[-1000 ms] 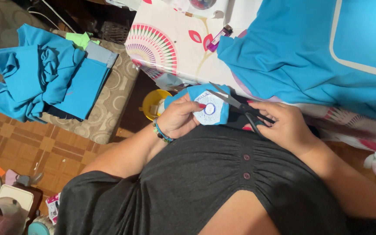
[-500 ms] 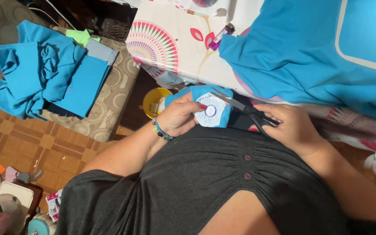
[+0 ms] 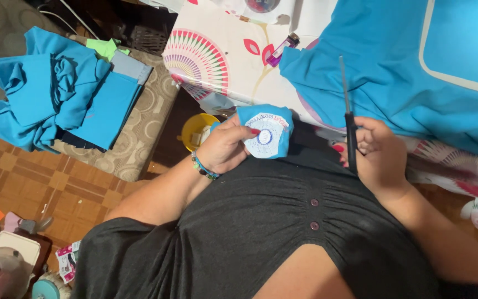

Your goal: Trimming embroidered patches from a fabric sheet using scissors and finishing the edges with a lighter

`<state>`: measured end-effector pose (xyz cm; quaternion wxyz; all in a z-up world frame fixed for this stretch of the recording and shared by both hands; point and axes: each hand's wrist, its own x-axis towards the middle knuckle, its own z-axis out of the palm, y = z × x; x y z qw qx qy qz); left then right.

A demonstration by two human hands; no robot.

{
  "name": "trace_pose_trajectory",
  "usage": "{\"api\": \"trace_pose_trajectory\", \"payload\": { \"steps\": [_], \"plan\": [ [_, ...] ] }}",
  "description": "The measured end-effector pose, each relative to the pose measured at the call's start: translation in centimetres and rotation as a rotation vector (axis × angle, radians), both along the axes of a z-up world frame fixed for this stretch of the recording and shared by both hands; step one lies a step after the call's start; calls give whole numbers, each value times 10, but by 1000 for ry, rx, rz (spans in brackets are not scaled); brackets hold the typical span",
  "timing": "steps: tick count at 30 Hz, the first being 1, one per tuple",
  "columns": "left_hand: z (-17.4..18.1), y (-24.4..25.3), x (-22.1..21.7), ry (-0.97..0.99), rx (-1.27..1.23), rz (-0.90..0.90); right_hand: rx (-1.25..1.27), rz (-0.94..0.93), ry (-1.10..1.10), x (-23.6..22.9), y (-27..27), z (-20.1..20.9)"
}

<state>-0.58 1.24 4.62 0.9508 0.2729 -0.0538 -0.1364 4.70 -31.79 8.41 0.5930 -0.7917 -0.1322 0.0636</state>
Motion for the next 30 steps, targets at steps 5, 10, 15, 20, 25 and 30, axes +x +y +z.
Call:
{"api": "trace_pose_trajectory", "payload": {
  "steps": [5, 10, 15, 20, 25, 30],
  "plan": [
    [13, 26, 1, -133, 355, 130, -251, 92, -116, -2, 37, 43],
    [28, 55, 9, -259, 657, 245, -792, 207, -466, 46, 69, 59],
    [54, 64, 9, -404, 826, 327, -1226, 417, -765, 93, 105, 70],
    [65, 63, 8, -348, 745, 334, -597, 432, -700, 26, 137, 109],
    [67, 46, 16, -229, 466, 270, -258, 327, -616, 9, 137, 82],
    [87, 23, 0, -157, 243, 313, -153, 286, -749, 9, 128, 73]
  ]
}}
